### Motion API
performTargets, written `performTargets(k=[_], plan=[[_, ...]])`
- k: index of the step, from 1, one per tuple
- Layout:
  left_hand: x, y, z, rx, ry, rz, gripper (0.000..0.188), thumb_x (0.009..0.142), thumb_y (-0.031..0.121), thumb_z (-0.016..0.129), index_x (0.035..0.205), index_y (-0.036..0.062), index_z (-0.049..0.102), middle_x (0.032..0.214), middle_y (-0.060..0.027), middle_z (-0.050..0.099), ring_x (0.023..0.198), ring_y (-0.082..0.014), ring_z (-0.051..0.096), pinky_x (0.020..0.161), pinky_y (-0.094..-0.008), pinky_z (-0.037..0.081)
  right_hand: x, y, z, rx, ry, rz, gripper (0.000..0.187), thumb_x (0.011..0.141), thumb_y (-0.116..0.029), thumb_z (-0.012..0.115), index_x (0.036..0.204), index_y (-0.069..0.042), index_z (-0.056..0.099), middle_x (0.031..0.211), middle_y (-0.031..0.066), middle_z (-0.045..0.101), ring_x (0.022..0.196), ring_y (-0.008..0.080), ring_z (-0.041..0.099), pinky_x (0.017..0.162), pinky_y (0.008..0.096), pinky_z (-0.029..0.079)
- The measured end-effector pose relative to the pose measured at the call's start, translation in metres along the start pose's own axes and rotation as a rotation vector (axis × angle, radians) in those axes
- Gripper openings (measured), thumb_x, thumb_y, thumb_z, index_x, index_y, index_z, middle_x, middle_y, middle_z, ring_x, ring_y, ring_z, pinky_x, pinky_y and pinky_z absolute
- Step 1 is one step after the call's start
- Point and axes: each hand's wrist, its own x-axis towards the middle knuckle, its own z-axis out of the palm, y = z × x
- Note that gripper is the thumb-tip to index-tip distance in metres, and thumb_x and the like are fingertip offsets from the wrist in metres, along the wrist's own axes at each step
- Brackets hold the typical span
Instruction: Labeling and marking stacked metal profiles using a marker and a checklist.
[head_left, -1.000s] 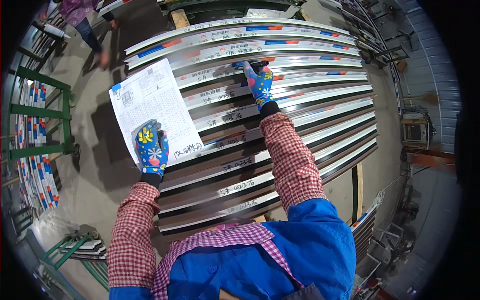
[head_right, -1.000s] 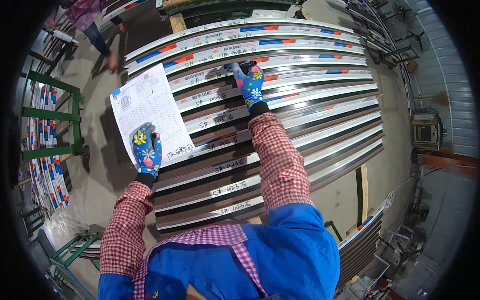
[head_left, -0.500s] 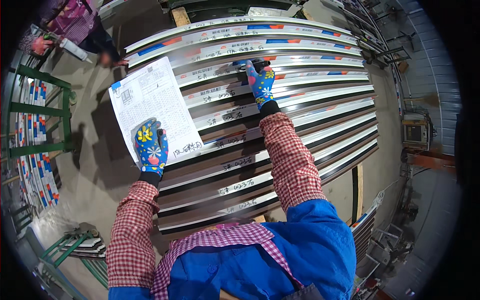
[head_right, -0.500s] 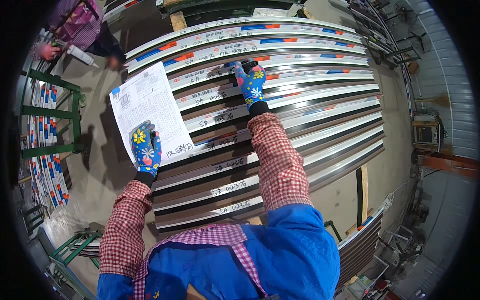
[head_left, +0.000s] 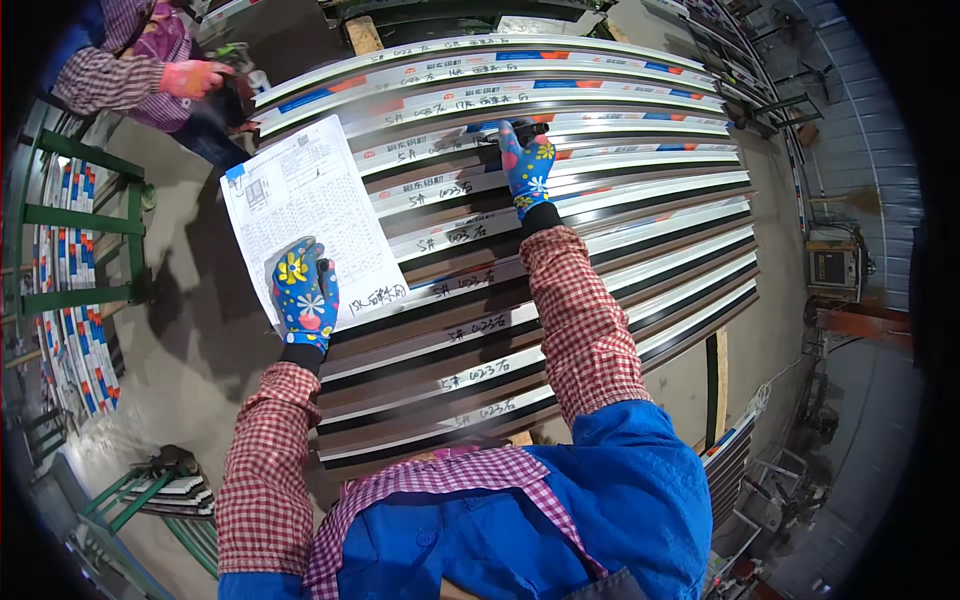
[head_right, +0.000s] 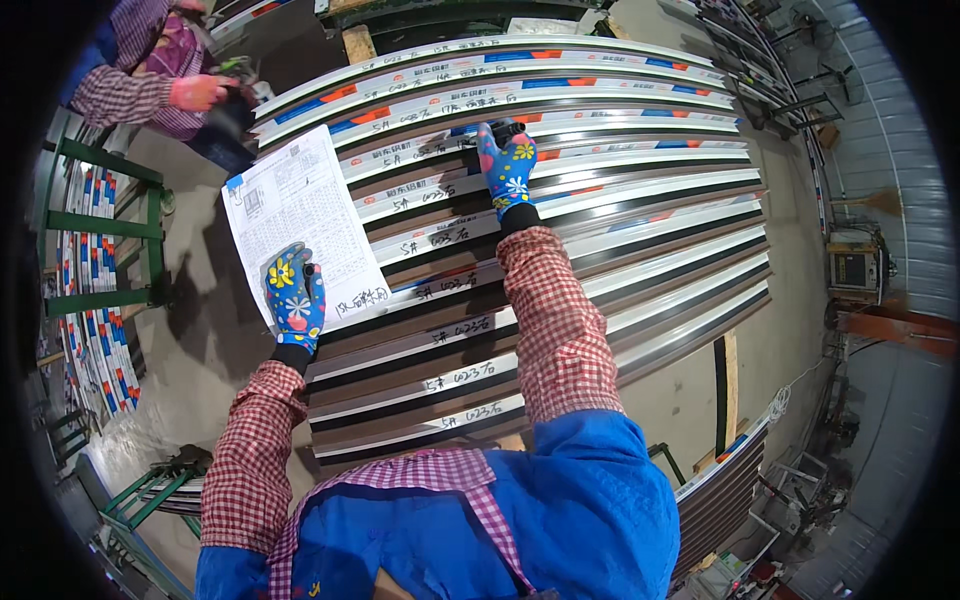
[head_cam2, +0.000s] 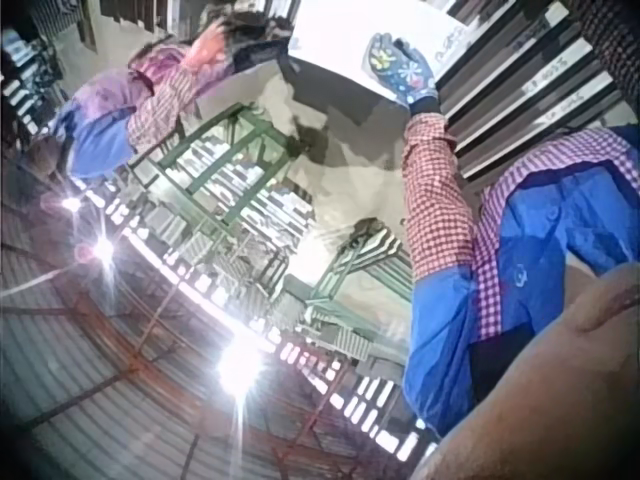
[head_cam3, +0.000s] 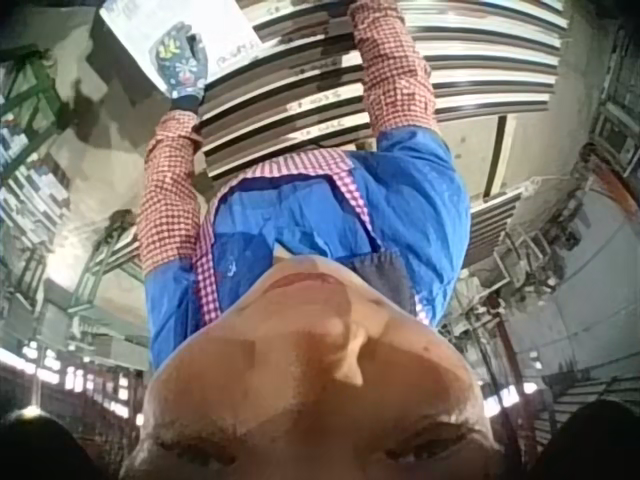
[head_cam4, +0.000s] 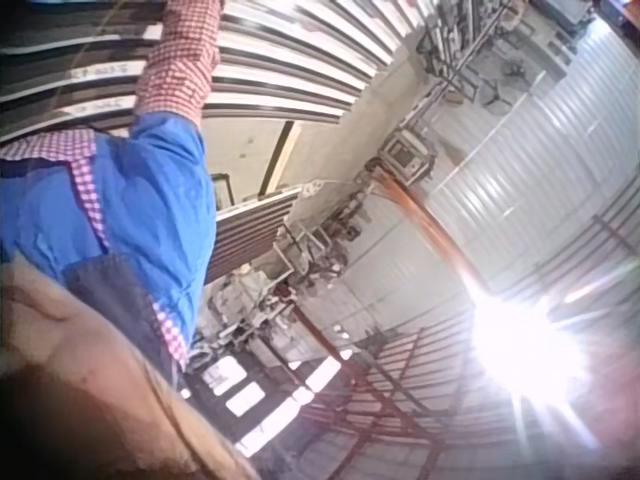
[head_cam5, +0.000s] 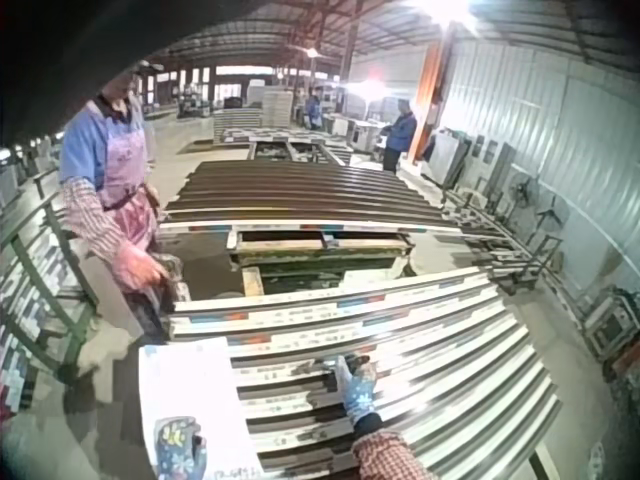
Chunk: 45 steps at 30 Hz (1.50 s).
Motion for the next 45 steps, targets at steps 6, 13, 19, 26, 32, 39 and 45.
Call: performTargets(k=[6, 13, 19, 26, 32, 39, 45], plan=[[-0.002, 0.0, -0.001, -0.005, -0.001, -0.01, 0.026, 0.087, 0.013, 0.063, 0.112, 0.0052, 0.065, 0.118, -0.0128, 0.064, 0.11, -0.033, 0.06, 0.096, -0.0435, 0.046, -0.001, -0.017, -0.007, -0.279, -0.026, -0.133, 0.029, 0.087, -0.03, 0.07, 0.074, -0.004, 0.065, 0.062, 0.0099, 0.066, 0.054, 0.0241, 0.062, 0.056, 0.0361, 0.047], [0.001, 0.007, 0.005, -0.012, -0.013, -0.012, 0.022, 0.092, 0.015, 0.062, 0.112, 0.006, 0.063, 0.119, -0.0127, 0.064, 0.113, -0.0326, 0.058, 0.1, -0.0434, 0.044, -0.012, -0.011, -0.024, 0.785, 0.248, 0.282, 0.019, 0.096, -0.018, 0.063, 0.086, -0.004, 0.071, 0.075, -0.0032, 0.067, 0.067, 0.0123, 0.064, 0.064, 0.0328, 0.048], [-0.002, -0.002, -0.005, 0.015, 0.011, -0.019, 0.025, 0.088, 0.014, 0.063, 0.112, 0.0057, 0.065, 0.119, -0.0123, 0.064, 0.11, -0.032, 0.06, 0.096, -0.043, 0.046, -0.057, -0.038, -0.031, 0.639, 0.11, 0.321, 0.02, 0.093, -0.018, 0.068, 0.082, -0.002, 0.064, 0.07, -0.0003, 0.063, 0.063, 0.0098, 0.055, 0.057, 0.0295, 0.043], [-0.002, 0.001, -0.003, -0.018, -0.011, -0.048, 0.023, 0.091, 0.015, 0.062, 0.112, 0.0063, 0.064, 0.12, -0.0126, 0.064, 0.113, -0.0321, 0.058, 0.1, -0.0429, 0.044, -0.055, -0.041, -0.041, 0.025, -0.107, 0.064, 0.015, 0.089, -0.013, 0.069, 0.078, -0.004, 0.065, 0.065, 0.0028, 0.065, 0.055, 0.014, 0.059, 0.056, 0.0296, 0.046], [-0.001, 0.003, -0.002, -0.019, -0.015, -0.031, 0.023, 0.091, 0.014, 0.062, 0.112, 0.006, 0.064, 0.12, -0.0133, 0.064, 0.113, -0.0327, 0.058, 0.099, -0.0428, 0.044, -0.051, -0.034, -0.046, -0.103, -0.089, 0.022, 0.019, 0.087, -0.018, 0.071, 0.075, -0.005, 0.064, 0.062, 0.0058, 0.064, 0.055, 0.0176, 0.061, 0.057, 0.0316, 0.047], [0.001, 0.005, -0.002, -0.004, -0.003, -0.016, 0.022, 0.091, 0.014, 0.063, 0.112, 0.0062, 0.064, 0.12, -0.0131, 0.064, 0.112, -0.0329, 0.058, 0.099, -0.0428, 0.045, -0.049, -0.014, -0.042, -0.157, 0.025, -0.053, 0.019, 0.087, -0.02, 0.07, 0.077, -0.006, 0.064, 0.065, 0.0069, 0.066, 0.058, 0.0212, 0.063, 0.058, 0.0338, 0.048], [-0.001, 0.003, -0.004, -0.003, 0.001, -0.023, 0.022, 0.091, 0.014, 0.063, 0.111, 0.0063, 0.064, 0.119, -0.0129, 0.064, 0.112, -0.0325, 0.058, 0.099, -0.0428, 0.045, -0.053, -0.025, -0.045, -0.152, -0.09, 0.087, 0.008, 0.092, -0.008, 0.066, 0.09, 0.0, 0.068, 0.078, 0.0017, 0.069, 0.069, 0.0086, 0.061, 0.066, 0.0258, 0.049]])
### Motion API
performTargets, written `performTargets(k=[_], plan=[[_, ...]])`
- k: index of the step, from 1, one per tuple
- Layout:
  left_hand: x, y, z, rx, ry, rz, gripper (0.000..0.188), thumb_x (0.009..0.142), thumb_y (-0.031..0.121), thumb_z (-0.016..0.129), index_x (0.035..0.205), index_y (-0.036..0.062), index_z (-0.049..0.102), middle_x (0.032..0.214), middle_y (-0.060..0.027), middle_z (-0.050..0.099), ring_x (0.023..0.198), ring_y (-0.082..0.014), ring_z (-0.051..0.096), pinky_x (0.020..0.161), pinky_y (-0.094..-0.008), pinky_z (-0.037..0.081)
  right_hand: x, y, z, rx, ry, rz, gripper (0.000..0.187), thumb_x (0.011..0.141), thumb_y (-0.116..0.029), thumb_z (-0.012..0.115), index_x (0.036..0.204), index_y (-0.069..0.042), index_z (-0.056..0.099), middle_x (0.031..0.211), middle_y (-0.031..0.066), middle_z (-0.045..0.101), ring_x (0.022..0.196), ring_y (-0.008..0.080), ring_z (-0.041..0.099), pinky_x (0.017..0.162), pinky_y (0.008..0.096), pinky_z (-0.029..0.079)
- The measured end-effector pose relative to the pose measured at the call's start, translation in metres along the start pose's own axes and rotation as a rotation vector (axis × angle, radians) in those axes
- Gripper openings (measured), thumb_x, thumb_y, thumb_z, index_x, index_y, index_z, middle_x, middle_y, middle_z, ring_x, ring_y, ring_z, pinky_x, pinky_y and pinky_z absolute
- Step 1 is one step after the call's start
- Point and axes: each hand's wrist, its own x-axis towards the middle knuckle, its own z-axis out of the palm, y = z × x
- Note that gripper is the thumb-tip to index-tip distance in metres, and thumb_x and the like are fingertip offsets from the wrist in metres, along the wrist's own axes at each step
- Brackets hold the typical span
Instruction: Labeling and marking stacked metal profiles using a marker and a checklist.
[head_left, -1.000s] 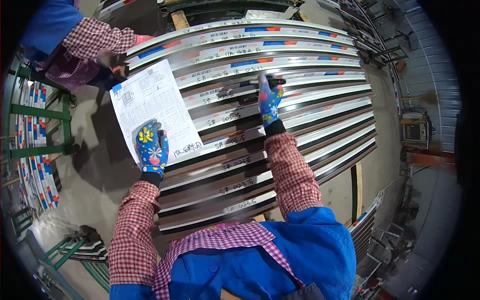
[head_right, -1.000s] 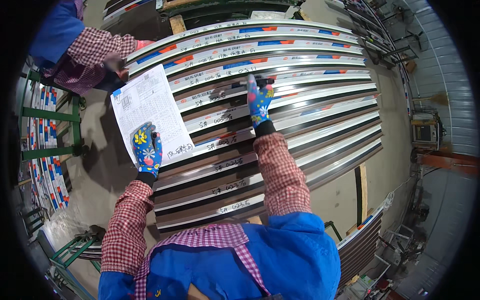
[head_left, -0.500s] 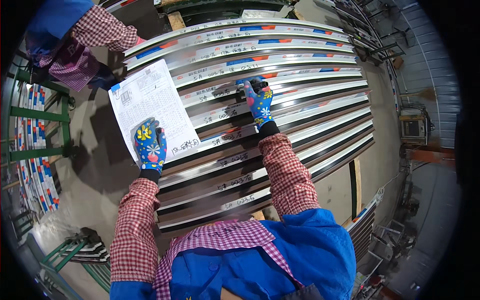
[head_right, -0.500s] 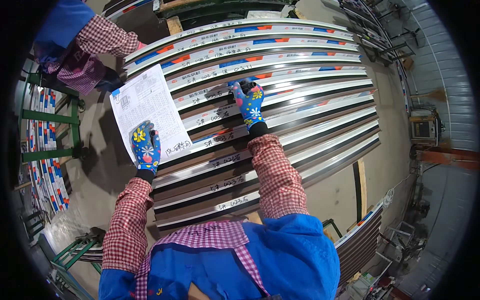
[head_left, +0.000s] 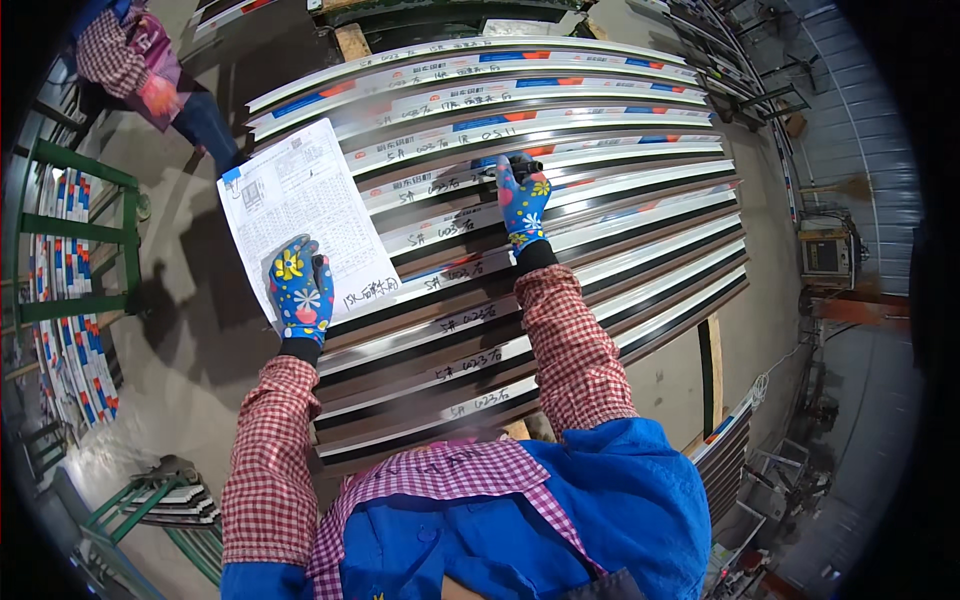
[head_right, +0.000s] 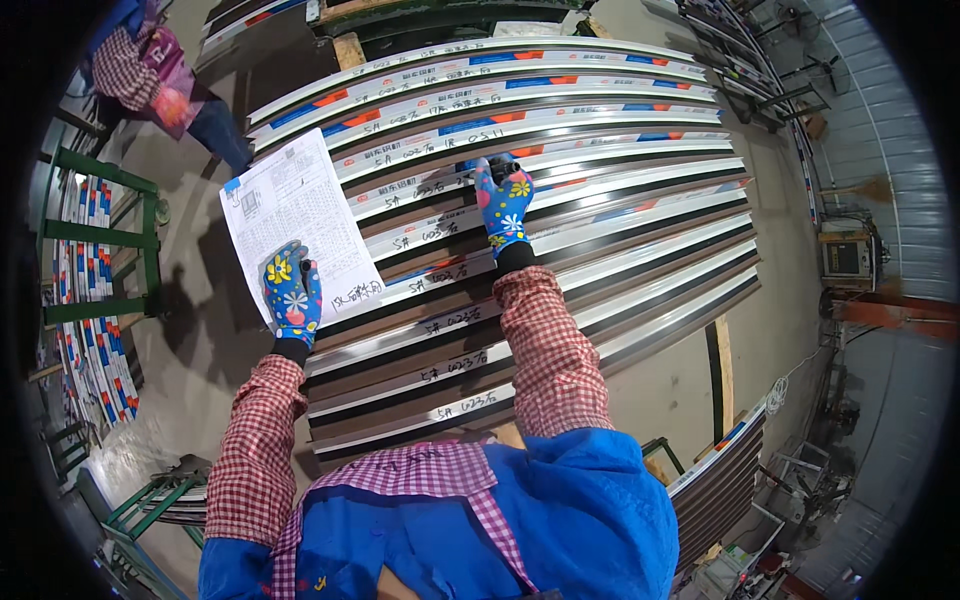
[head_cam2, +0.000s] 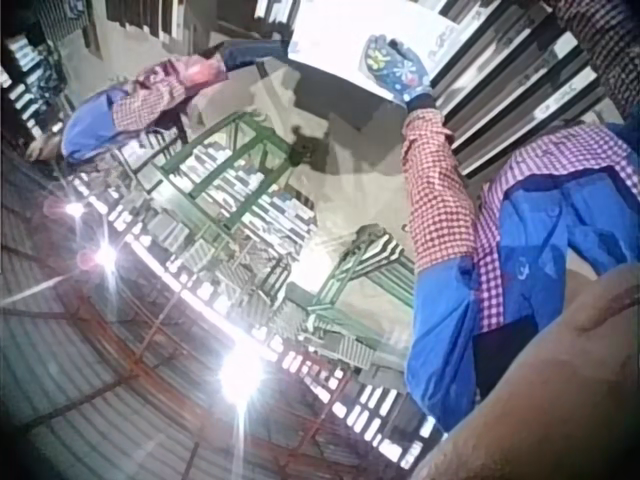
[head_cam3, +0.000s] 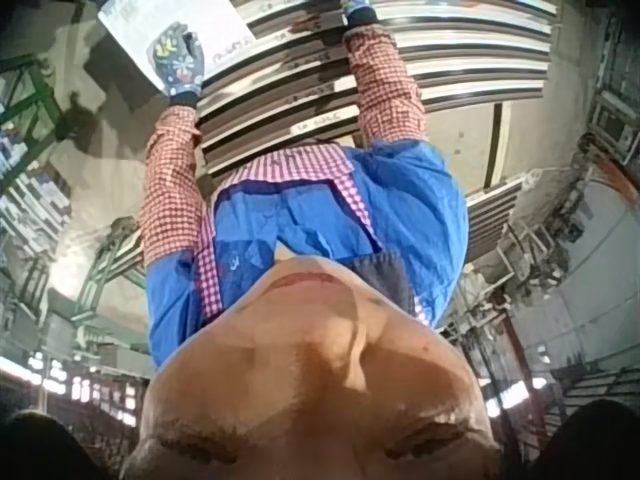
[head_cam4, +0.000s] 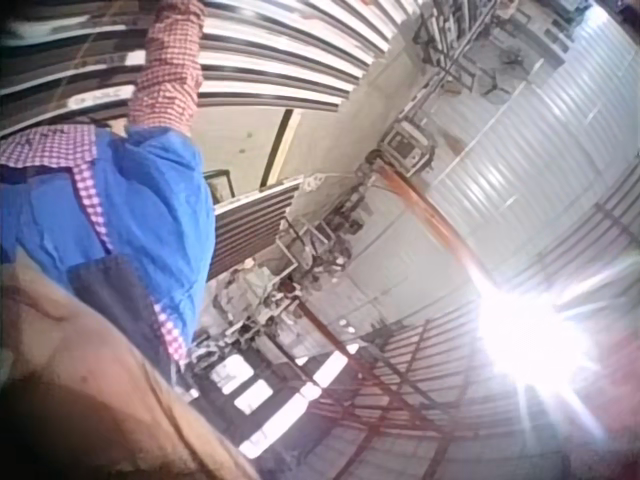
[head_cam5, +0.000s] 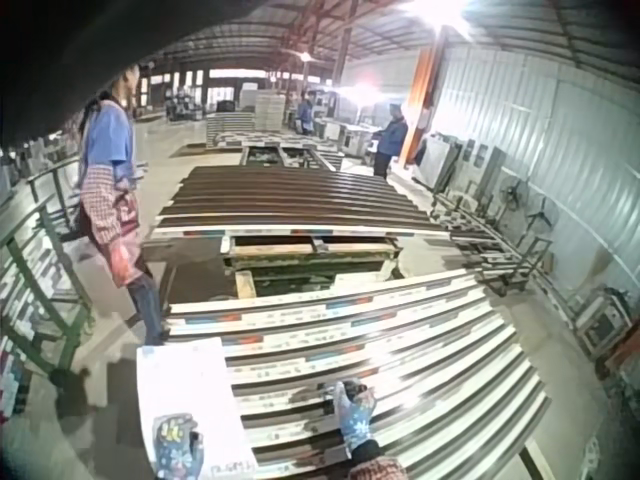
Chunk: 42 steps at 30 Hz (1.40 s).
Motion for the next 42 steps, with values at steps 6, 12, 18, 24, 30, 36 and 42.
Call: performTargets(k=[6, 12, 18, 24, 30, 36, 42], plan=[[0.0, 0.0, 0.003, -0.011, 0.0, -0.008, 0.022, 0.091, 0.014, 0.062, 0.111, 0.0061, 0.064, 0.118, -0.0129, 0.064, 0.112, -0.0326, 0.058, 0.099, -0.0432, 0.044, 0.001, 0.004, 0.001, 0.009, 0.069, -0.02, 0.021, 0.089, -0.021, 0.068, 0.077, -0.005, 0.063, 0.065, 0.0068, 0.064, 0.059, 0.018, 0.062, 0.059, 0.0325, 0.047], [0.001, 0.002, 0.002, -0.002, 0.012, 0.002, 0.025, 0.089, 0.015, 0.062, 0.112, 0.0058, 0.065, 0.117, -0.0124, 0.065, 0.11, -0.032, 0.06, 0.097, -0.0431, 0.045, 0.002, -0.006, -0.004, 0.003, 0.06, 0.004, 0.012, 0.09, -0.013, 0.068, 0.084, -0.004, 0.064, 0.069, 0.0034, 0.066, 0.062, 0.0145, 0.062, 0.061, 0.0299, 0.049], [0.0, 0.0, 0.001, -0.009, -0.008, -0.008, 0.022, 0.092, 0.015, 0.062, 0.112, 0.0065, 0.064, 0.12, -0.0124, 0.064, 0.113, -0.0323, 0.058, 0.1, -0.0433, 0.044, -0.003, -0.021, -0.007, 0.142, 0.049, 0.079, 0.01, 0.092, -0.008, 0.066, 0.083, -0.005, 0.062, 0.07, -0.0019, 0.062, 0.064, 0.0067, 0.058, 0.058, 0.0244, 0.045], [0.0, 0.001, 0.005, -0.006, 0.006, 0.01, 0.022, 0.091, 0.015, 0.062, 0.111, 0.0068, 0.065, 0.119, -0.0122, 0.064, 0.112, -0.0325, 0.058, 0.099, -0.0428, 0.045, -0.009, -0.017, -0.024, 0.379, 0.209, 0.145, 0.013, 0.094, -0.01, 0.064, 0.082, -0.006, 0.061, 0.068, -0.0037, 0.06, 0.062, 0.0049, 0.054, 0.058, 0.0231, 0.044], [0.0, -0.002, 0.002, -0.043, 0.009, -0.022, 0.023, 0.09, 0.014, 0.062, 0.112, 0.0067, 0.065, 0.117, -0.0127, 0.064, 0.111, -0.033, 0.059, 0.099, -0.0428, 0.045, -0.062, -0.002, -0.043, 0.11, 0.006, -0.08, 0.02, 0.086, -0.024, 0.072, 0.091, -0.005, 0.068, 0.082, 0.0091, 0.068, 0.073, 0.0256, 0.065, 0.072, 0.0356, 0.051], [0.0, -0.001, 0.004, -0.044, 0.015, -0.01, 0.023, 0.091, 0.015, 0.062, 0.112, 0.0073, 0.064, 0.12, -0.0128, 0.064, 0.113, -0.0328, 0.058, 0.1, -0.0434, 0.044, -0.063, -0.006, -0.044, -0.102, 0.079, -0.276, 0.015, 0.082, -0.019, 0.073, 0.088, -0.006, 0.069, 0.083, 0.0106, 0.068, 0.076, 0.0306, 0.066, 0.071, 0.0373, 0.052], [-0.001, -0.002, 0.004, -0.024, 0.012, -0.016, 0.023, 0.091, 0.015, 0.062, 0.113, 0.0075, 0.064, 0.12, -0.0126, 0.064, 0.113, -0.0325, 0.058, 0.1, -0.0433, 0.044, -0.064, -0.012, -0.04, 0.05, 0.049, -0.124, 0.011, 0.083, -0.016, 0.071, 0.083, -0.005, 0.069, 0.083, 0.0097, 0.069, 0.075, 0.029, 0.066, 0.071, 0.0351, 0.052]])
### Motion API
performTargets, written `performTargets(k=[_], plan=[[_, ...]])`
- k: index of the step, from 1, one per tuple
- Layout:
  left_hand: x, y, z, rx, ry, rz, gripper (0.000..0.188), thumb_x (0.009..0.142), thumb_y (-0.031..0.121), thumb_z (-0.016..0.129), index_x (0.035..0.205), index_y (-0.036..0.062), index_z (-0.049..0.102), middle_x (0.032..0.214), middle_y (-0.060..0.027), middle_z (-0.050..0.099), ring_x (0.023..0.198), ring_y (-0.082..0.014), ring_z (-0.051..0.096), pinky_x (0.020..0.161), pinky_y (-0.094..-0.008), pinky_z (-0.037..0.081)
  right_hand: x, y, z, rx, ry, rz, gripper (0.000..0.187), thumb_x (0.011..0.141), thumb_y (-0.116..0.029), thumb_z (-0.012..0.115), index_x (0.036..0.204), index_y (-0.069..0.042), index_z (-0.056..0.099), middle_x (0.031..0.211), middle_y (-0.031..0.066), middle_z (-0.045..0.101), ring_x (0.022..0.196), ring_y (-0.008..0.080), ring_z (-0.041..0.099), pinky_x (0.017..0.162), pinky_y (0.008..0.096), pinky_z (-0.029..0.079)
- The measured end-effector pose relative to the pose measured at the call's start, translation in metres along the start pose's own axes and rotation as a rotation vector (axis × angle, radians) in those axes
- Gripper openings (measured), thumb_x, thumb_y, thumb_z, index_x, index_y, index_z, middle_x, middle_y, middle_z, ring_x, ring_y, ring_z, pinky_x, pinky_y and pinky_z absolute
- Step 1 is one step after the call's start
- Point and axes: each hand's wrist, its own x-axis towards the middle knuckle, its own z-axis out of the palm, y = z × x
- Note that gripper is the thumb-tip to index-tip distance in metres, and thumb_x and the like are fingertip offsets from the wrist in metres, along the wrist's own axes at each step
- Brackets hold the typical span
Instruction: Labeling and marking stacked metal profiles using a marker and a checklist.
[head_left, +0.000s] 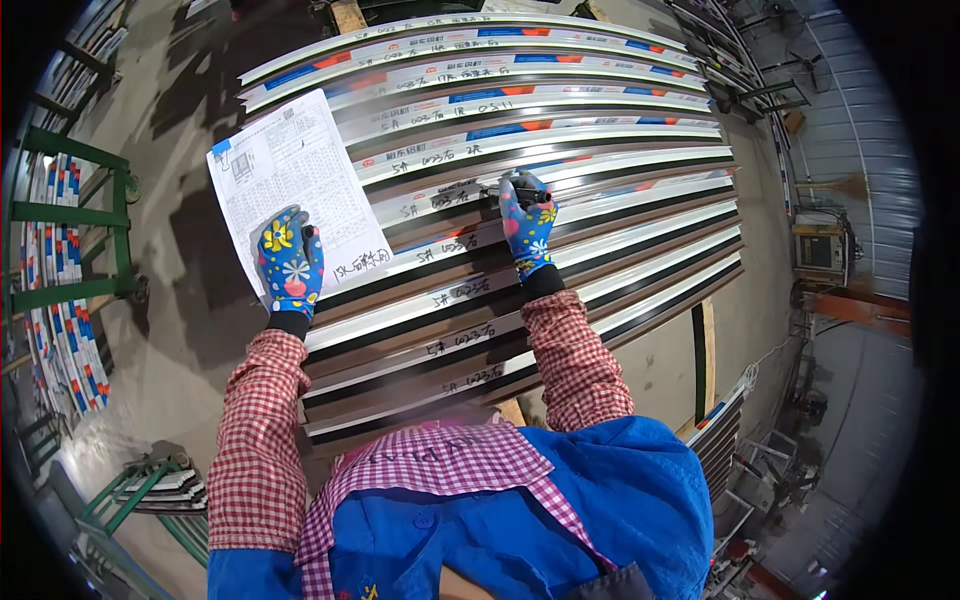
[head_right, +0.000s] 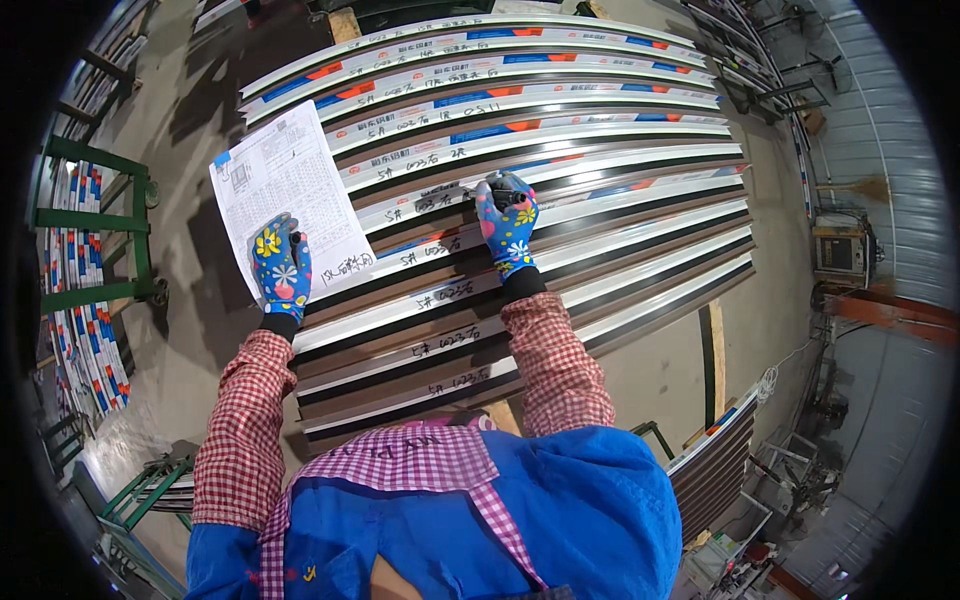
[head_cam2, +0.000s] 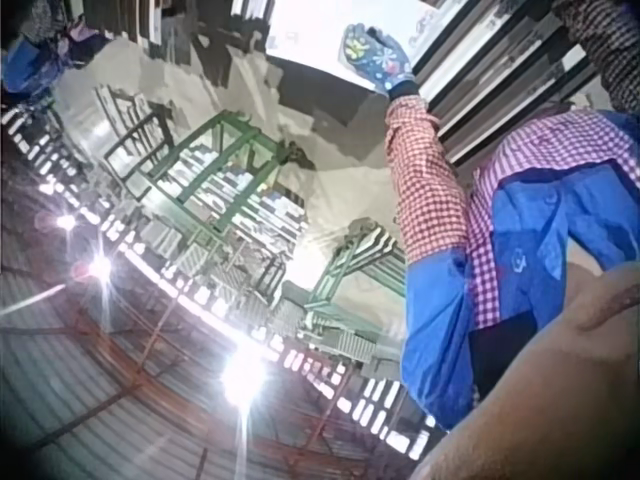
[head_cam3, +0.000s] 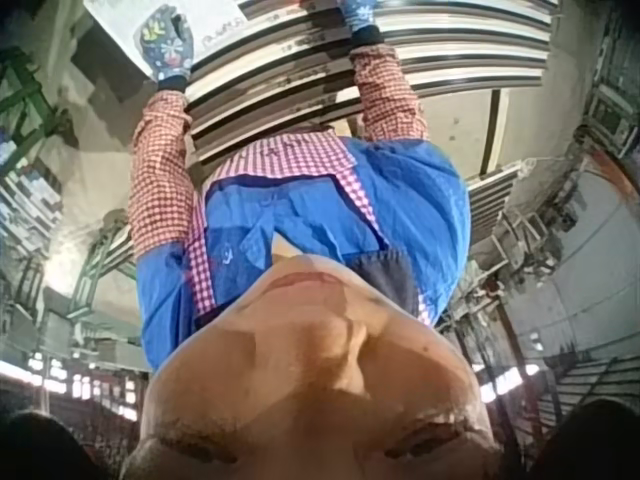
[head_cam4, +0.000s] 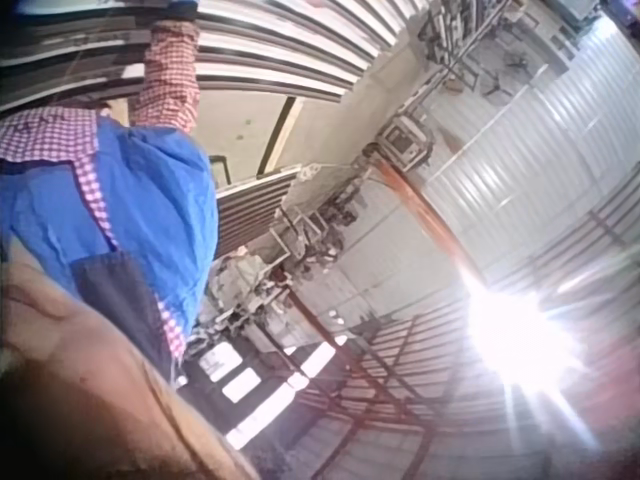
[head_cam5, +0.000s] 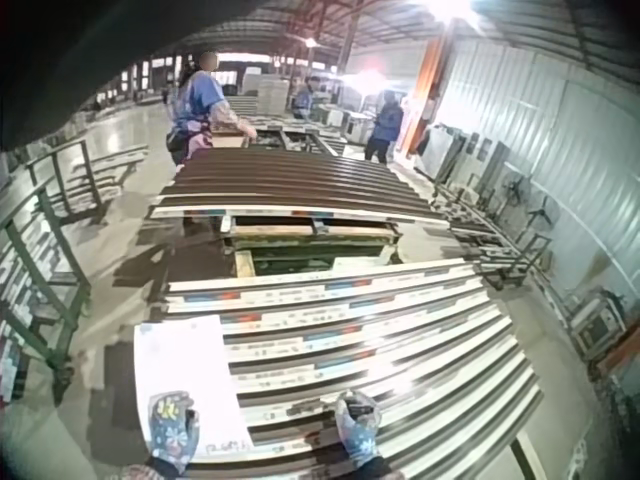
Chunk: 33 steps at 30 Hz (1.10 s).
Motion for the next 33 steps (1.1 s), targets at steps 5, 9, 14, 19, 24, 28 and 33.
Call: performTargets(k=[5, 9, 14, 19, 24, 28, 33], plan=[[0.0, 0.002, 0.001, 0.004, 0.007, 0.019, 0.023, 0.091, 0.016, 0.062, 0.112, 0.0074, 0.065, 0.12, -0.0121, 0.064, 0.112, -0.0321, 0.058, 0.1, -0.0432, 0.044, -0.001, 0.005, -0.003, -0.005, 0.044, -0.066, 0.012, 0.085, -0.018, 0.069, 0.083, -0.006, 0.068, 0.08, 0.0092, 0.067, 0.075, 0.028, 0.065, 0.073, 0.0371, 0.051], [0.002, 0.003, -0.002, 0.013, -0.013, 0.008, 0.023, 0.092, 0.016, 0.062, 0.113, 0.0071, 0.065, 0.12, -0.0122, 0.064, 0.113, -0.0321, 0.058, 0.1, -0.0431, 0.044, 0.005, 0.005, -0.007, -0.134, -0.045, -0.071, 0.01, 0.09, -0.012, 0.068, 0.095, -0.003, 0.068, 0.085, 0.0028, 0.069, 0.077, 0.011, 0.063, 0.073, 0.027, 0.05], [0.002, 0.002, -0.001, 0.02, 0.001, 0.017, 0.022, 0.092, 0.015, 0.062, 0.112, 0.0068, 0.065, 0.119, -0.0126, 0.064, 0.112, -0.0322, 0.058, 0.099, -0.043, 0.045, 0.003, 0.003, -0.002, -0.076, 0.062, -0.03, 0.013, 0.086, -0.017, 0.068, 0.08, -0.006, 0.067, 0.076, 0.0108, 0.065, 0.07, 0.0312, 0.063, 0.07, 0.0373, 0.05], [0.003, 0.003, -0.001, 0.013, 0.006, 0.008, 0.024, 0.089, 0.015, 0.063, 0.111, 0.0066, 0.066, 0.118, -0.0114, 0.065, 0.11, -0.0309, 0.06, 0.098, -0.041, 0.046, 0.004, 0.008, -0.005, -0.061, 0.012, -0.012, 0.013, 0.088, -0.017, 0.068, 0.089, -0.004, 0.067, 0.085, 0.0065, 0.068, 0.08, 0.0213, 0.064, 0.074, 0.033, 0.05], [0.001, 0.001, 0.001, 0.008, 0.008, 0.01, 0.023, 0.091, 0.015, 0.062, 0.113, 0.0069, 0.065, 0.118, -0.0118, 0.065, 0.112, -0.0321, 0.059, 0.1, -0.0421, 0.045, -0.002, 0.01, -0.003, 0.046, 0.118, 0.007, 0.013, 0.086, -0.019, 0.067, 0.085, -0.006, 0.068, 0.084, 0.0106, 0.067, 0.082, 0.0315, 0.065, 0.076, 0.0384, 0.05], [0.001, 0.0, 0.0, 0.007, -0.005, -0.002, 0.023, 0.091, 0.015, 0.062, 0.113, 0.0071, 0.065, 0.119, -0.0118, 0.065, 0.112, -0.032, 0.059, 0.1, -0.0423, 0.045, 0.003, 0.008, -0.004, -0.043, 0.023, 0.021, 0.012, 0.087, -0.017, 0.066, 0.089, -0.006, 0.068, 0.085, 0.0113, 0.068, 0.082, 0.032, 0.065, 0.077, 0.0387, 0.051], [0.002, 0.0, -0.001, 0.007, -0.005, 0.0, 0.023, 0.091, 0.015, 0.063, 0.113, 0.0073, 0.065, 0.12, -0.0118, 0.065, 0.112, -0.0319, 0.059, 0.1, -0.0426, 0.045, 0.003, 0.006, -0.002, -0.019, 0.078, 0.008, 0.013, 0.087, -0.019, 0.066, 0.086, -0.006, 0.068, 0.082, 0.0118, 0.067, 0.081, 0.0321, 0.065, 0.076, 0.039, 0.05]])
